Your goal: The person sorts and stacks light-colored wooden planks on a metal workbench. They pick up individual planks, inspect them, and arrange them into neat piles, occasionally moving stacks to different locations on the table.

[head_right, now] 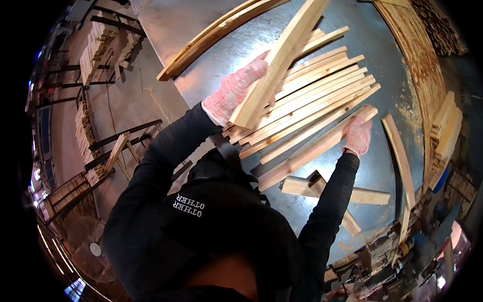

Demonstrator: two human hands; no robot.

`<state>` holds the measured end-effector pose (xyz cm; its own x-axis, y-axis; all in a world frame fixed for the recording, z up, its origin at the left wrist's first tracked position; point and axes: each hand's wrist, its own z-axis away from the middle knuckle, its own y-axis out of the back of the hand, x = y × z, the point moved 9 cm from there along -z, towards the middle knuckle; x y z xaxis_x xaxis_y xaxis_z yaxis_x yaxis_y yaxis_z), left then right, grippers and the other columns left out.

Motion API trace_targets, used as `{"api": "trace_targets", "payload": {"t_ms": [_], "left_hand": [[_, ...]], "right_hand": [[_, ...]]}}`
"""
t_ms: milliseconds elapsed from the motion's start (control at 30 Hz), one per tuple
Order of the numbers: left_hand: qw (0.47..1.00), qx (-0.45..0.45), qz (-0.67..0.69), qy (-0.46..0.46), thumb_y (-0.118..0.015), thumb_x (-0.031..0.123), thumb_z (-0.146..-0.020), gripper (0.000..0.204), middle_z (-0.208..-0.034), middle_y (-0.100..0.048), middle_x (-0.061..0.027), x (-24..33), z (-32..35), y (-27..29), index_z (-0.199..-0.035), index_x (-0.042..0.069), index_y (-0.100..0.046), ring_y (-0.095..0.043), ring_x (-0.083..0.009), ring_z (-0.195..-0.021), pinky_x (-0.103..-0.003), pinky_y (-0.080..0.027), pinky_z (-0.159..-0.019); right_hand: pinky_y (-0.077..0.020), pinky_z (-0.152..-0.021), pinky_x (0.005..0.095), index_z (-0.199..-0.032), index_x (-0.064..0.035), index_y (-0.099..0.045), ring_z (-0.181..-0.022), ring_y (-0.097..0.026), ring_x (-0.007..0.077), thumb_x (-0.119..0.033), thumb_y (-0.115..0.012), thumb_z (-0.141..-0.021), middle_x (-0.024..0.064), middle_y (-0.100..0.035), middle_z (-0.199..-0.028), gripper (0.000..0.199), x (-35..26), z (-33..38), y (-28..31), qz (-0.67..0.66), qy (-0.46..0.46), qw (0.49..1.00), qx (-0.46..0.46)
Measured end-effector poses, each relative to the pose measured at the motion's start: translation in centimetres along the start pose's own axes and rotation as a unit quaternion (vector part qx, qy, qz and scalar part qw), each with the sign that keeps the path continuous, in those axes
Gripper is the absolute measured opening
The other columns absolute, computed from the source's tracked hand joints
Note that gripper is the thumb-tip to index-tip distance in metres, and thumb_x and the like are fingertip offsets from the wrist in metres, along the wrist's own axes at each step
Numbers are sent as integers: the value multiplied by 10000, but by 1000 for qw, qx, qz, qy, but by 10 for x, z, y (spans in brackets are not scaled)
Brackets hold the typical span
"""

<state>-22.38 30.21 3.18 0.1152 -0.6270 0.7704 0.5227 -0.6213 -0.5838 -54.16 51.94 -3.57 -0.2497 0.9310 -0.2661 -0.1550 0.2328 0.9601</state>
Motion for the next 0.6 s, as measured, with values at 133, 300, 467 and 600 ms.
{"api": "trace_targets", "payload": {"t_ms": [133, 300, 467, 600], "left_hand": [[983, -8, -168, -70, -640, 420, -962, 820, -1276, -531, -113, -5, 13, -64, -1601, 104, -236, -597, -178, -1017, -335, -555, -865], [887, 39, -450, -94, -782, 308, -874, 790, -1517, -428, -216, 18, 24, -39, -1495, -12, -412, -409, -279, -1425, -413, -425, -1113], [857, -81, -508, -26, -817, 473, -776, 1161, -1375, -530, -309, 17, 3, -56, -1596, 17, -132, -533, -372, -1306, -410, -445, -1073], [808, 121, -577, 0, -617, 189, -929, 475, -959, -719, -108, 69, 35, 42, -1386, 71, -560, -694, -225, -844, -366, -567, -786]], "right_hand": [[-501, -987, 407, -1430, 25, -452, -1150, -614, 360, -340, -612, -971, 239, -619, -1250, 608, -116, 66, 30, -199, 376, 905, -19], [-561, -812, 322, -1243, -19, -550, -905, -648, 170, -188, -688, -934, 101, -634, -1026, 379, -166, 128, 29, -509, 74, 806, -295], [-557, -822, 369, -1393, -36, -508, -954, -671, 270, -214, -600, -985, 166, -653, -1144, 454, -193, 173, 40, -167, 499, 842, 122], [-336, -1163, 431, -1520, 37, -332, -1428, -381, 393, -522, -699, -884, 290, -354, -1545, 923, -120, 139, 55, -350, 209, 912, -44]]}}
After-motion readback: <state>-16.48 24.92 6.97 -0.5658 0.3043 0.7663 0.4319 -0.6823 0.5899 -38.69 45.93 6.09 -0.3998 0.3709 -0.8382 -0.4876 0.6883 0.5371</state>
